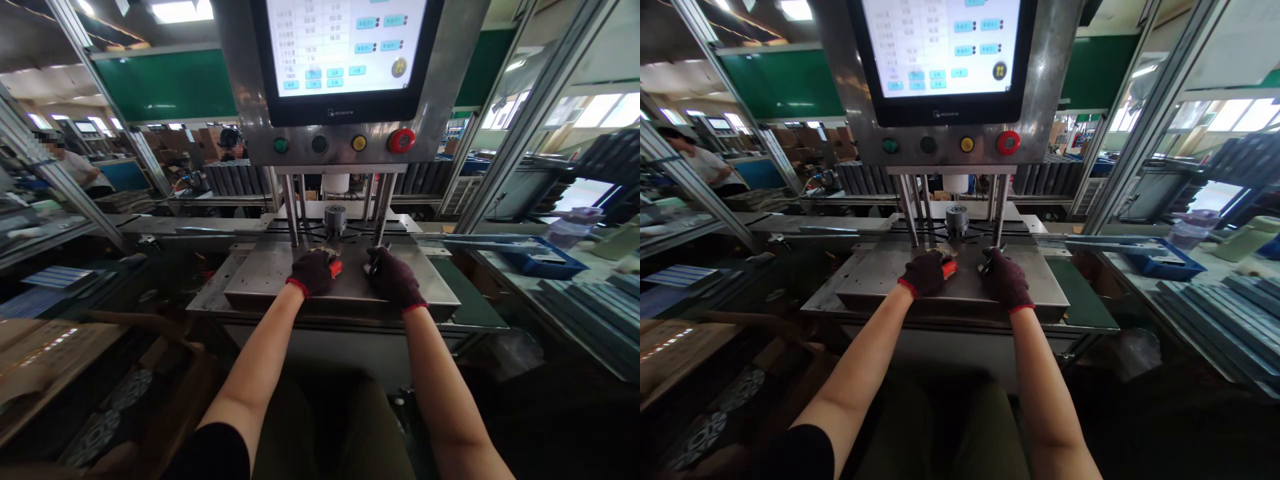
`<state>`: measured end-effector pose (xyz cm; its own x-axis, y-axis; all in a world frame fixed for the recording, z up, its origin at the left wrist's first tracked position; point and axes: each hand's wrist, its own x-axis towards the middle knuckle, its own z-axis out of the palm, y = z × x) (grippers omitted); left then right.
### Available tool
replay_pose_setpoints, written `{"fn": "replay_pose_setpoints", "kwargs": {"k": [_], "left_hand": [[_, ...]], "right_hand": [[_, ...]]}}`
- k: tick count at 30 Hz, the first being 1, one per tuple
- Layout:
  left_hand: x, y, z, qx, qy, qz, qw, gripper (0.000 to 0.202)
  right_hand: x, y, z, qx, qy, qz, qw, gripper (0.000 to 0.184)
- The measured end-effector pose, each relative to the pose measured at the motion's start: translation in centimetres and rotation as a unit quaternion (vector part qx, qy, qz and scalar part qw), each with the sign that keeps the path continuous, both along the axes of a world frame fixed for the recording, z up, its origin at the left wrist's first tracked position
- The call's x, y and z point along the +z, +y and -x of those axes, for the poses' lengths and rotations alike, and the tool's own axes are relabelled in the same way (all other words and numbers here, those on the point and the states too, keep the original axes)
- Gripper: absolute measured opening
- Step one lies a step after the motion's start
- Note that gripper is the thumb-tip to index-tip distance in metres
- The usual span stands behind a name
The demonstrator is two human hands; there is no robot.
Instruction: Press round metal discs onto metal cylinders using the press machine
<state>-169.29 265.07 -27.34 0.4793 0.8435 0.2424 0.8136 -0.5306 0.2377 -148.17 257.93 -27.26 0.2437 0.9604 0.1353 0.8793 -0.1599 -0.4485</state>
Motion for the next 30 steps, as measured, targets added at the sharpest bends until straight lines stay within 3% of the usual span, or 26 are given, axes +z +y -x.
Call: {"fn": "replay_pose_setpoints", "kwargs": {"k": [8, 16, 23, 30], "left_hand": [[-0.3, 0.1, 0.3, -0.012, 0.004, 0.001, 1.0, 0.04], [-0.7, 0.0, 1.1, -0.03, -0.055, 0.006, 0.998, 0.035], [-1.0, -0.3, 1.8, -0.097, -0.132, -0.007, 0.987, 0.039], [-1.7, 0.2, 1.3, -0.172, -0.128, -0.004, 0.977, 0.052]], "right_hand": [[-0.6, 0.0, 0.2, -0.001, -0.045, -0.002, 0.999, 0.052], [-1.1, -0.3, 0.6, 0.062, -0.083, -0.021, 0.994, 0.05], [0.1, -0.6, 0.6, 0.086, -0.024, 0.027, 0.996, 0.07], [0.1, -1.0, -0.1, 0.092, 0.048, 0.003, 0.995, 0.087]]}}
